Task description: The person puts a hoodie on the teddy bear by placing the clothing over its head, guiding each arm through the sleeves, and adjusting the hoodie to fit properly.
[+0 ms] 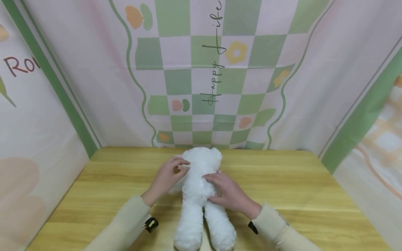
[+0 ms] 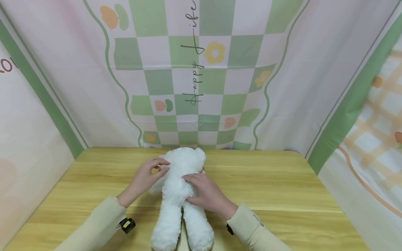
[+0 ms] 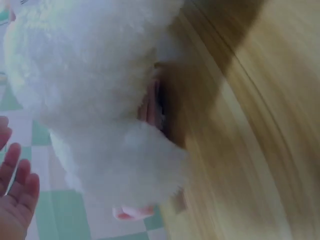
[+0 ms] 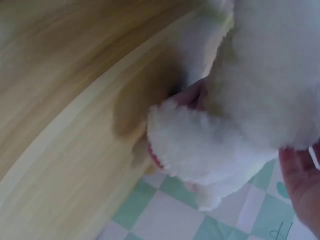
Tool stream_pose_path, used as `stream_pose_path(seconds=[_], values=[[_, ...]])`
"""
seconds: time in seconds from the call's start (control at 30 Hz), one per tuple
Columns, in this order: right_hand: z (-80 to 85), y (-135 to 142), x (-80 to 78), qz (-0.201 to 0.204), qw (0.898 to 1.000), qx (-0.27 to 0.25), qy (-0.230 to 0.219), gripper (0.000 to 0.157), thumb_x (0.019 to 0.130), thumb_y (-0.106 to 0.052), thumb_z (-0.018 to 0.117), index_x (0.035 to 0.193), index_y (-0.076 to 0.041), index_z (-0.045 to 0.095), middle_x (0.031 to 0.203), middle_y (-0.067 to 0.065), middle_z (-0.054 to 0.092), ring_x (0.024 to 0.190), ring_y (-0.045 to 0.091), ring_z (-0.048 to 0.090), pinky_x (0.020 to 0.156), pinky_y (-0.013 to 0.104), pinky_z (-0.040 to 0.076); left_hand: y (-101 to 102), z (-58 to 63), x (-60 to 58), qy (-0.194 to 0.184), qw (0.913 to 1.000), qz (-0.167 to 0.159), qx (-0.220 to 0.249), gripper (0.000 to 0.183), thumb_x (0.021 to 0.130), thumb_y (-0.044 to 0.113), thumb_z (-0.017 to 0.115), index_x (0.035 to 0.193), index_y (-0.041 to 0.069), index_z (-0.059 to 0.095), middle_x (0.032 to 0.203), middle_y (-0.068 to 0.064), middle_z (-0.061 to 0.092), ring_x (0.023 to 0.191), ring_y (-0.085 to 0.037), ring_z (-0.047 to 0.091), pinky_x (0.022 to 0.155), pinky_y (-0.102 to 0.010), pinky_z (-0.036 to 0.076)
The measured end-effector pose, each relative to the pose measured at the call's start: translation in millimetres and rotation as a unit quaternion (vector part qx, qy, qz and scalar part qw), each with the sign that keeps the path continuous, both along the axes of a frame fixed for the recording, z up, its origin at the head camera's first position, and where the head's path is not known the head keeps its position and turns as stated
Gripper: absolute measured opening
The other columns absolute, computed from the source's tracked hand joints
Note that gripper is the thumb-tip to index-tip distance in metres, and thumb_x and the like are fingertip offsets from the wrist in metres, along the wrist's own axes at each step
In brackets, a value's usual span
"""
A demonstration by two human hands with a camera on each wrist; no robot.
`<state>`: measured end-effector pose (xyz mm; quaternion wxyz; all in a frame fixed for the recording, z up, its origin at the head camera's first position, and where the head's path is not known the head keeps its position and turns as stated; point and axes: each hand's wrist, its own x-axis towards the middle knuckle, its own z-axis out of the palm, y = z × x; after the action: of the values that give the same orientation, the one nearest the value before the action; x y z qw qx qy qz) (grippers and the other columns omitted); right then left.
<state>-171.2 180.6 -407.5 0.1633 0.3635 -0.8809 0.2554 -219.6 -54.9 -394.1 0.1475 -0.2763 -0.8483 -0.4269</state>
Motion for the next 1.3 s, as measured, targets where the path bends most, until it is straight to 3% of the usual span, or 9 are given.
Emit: stream_pose_path(seconds=[0.07, 0.17, 0.3, 0.43, 0.57, 0.67, 0.87, 1.1, 1.3], values=[[-1.7, 3.3, -0.4, 0.018, 1.0, -0.004, -0.012, 0.058, 0.076, -0.018, 0.079, 0.128, -0.006, 0.057, 0.127, 0.008, 0.062, 0.119, 0.026, 0.056, 0.106, 0.057, 0.039, 6.9, 0.6, -2.5, -0.017, 0.9996, 0.0, -0.023, 0.018, 0.09, 0.017, 0.065, 0.104, 0.009, 0.07, 0.11, -0.007, 0.066, 0.09, -0.018, 0.063, 0.077, -0.028, 0.056], [-5.0, 7.1, -1.0, 0.047, 0.999, -0.016, -0.009, 0.051, 0.082, -0.02, 0.074, 0.127, -0.005, 0.058, 0.127, 0.008, 0.063, 0.119, 0.025, 0.057, 0.107, 0.051, 0.041, 16.3, -0.8, -4.2, -0.018, 0.9971, -0.004, -0.074, 0.028, 0.09, 0.023, 0.065, 0.113, 0.009, 0.068, 0.127, -0.013, 0.06, 0.11, -0.028, 0.06, 0.095, -0.042, 0.052], [-13.2, 10.5, -2.8, 0.085, 0.996, -0.034, 0.012, 0.035, 0.087, -0.014, 0.068, 0.121, -0.003, 0.063, 0.121, 0.01, 0.067, 0.111, 0.024, 0.063, 0.099, 0.04, 0.05, 24.8, -5.4, -4.8, 0.01, 0.9921, 0.003, -0.125, 0.055, 0.08, 0.028, 0.075, 0.127, 0.006, 0.059, 0.148, -0.025, 0.039, 0.136, -0.044, 0.037, 0.112, -0.063, 0.028], [-19.4, 12.9, -4.2, 0.09, 0.993, -0.061, -0.048, 0.026, 0.091, -0.01, 0.062, 0.116, -0.005, 0.066, 0.115, 0.009, 0.07, 0.106, 0.019, 0.065, 0.092, 0.035, 0.054, 27.6, -10.7, -4.9, 0.009, 0.9859, 0.02, -0.166, 0.075, 0.074, 0.033, 0.079, 0.137, 0.006, 0.05, 0.152, -0.027, 0.028, 0.138, -0.051, 0.027, 0.111, -0.069, 0.022], [-14.4, 13.8, -11.4, 0.05, 0.983, -0.115, -0.137, 0.019, 0.093, -0.009, 0.059, 0.109, -0.006, 0.069, 0.105, 0.009, 0.071, 0.096, 0.009, 0.065, 0.084, 0.027, 0.056, 27.7, -16.3, -5.9, 0.007, 0.9788, 0.014, -0.204, 0.075, 0.079, 0.038, 0.073, 0.14, 0.007, 0.045, 0.151, -0.023, 0.033, 0.138, -0.046, 0.031, 0.11, -0.065, 0.027], [-5.7, 10.4, -24.0, -0.017, 0.978, -0.156, -0.137, 0.017, 0.093, -0.009, 0.059, 0.106, -0.004, 0.068, 0.103, 0.011, 0.07, 0.091, 0.012, 0.064, 0.08, 0.028, 0.056, 26.8, -20.0, -6.4, 0.015, 0.9757, 0.009, -0.219, 0.075, 0.08, 0.04, 0.071, 0.142, 0.007, 0.042, 0.149, -0.019, 0.039, 0.136, -0.04, 0.038, 0.109, -0.061, 0.033], [8.8, 2.7, -55.3, -0.137, 0.965, -0.187, -0.125, 0.029, 0.095, -0.015, 0.058, 0.12, -0.001, 0.061, 0.126, 0.016, 0.06, 0.117, 0.032, 0.056, 0.098, 0.048, 0.048, 27.1, -21.6, -6.6, 0.042, 0.966, 0.012, -0.255, 0.082, 0.079, 0.04, 0.072, 0.145, 0.005, 0.037, 0.142, -0.016, 0.048, 0.13, -0.035, 0.046, 0.109, -0.056, 0.036], [8.1, 2.7, -82.5, -0.148, 0.954, -0.116, -0.234, 0.059, 0.095, -0.026, 0.058, 0.143, 0.0, 0.037, 0.152, 0.025, 0.03, 0.14, 0.044, 0.028, 0.114, 0.06, 0.027, 30.1, -20.3, -5.0, 0.082, 0.9586, 0.019, -0.272, 0.07, 0.078, 0.04, 0.072, 0.136, 0.007, 0.051, 0.135, -0.013, 0.053, 0.122, -0.033, 0.05, 0.105, -0.051, 0.041], [4.8, 12.4, -94.4, -0.1, 0.939, -0.091, -0.318, 0.065, 0.094, -0.026, 0.058, 0.146, 0.003, 0.031, 0.151, 0.025, 0.033, 0.139, 0.044, 0.031, 0.115, 0.057, 0.027, 33.7, -27.0, -3.6, 0.079, 0.9591, 0.047, -0.268, 0.064, 0.076, 0.041, 0.073, 0.131, 0.014, 0.057, 0.145, -0.017, 0.043, 0.13, -0.039, 0.042, 0.107, -0.055, 0.038]])
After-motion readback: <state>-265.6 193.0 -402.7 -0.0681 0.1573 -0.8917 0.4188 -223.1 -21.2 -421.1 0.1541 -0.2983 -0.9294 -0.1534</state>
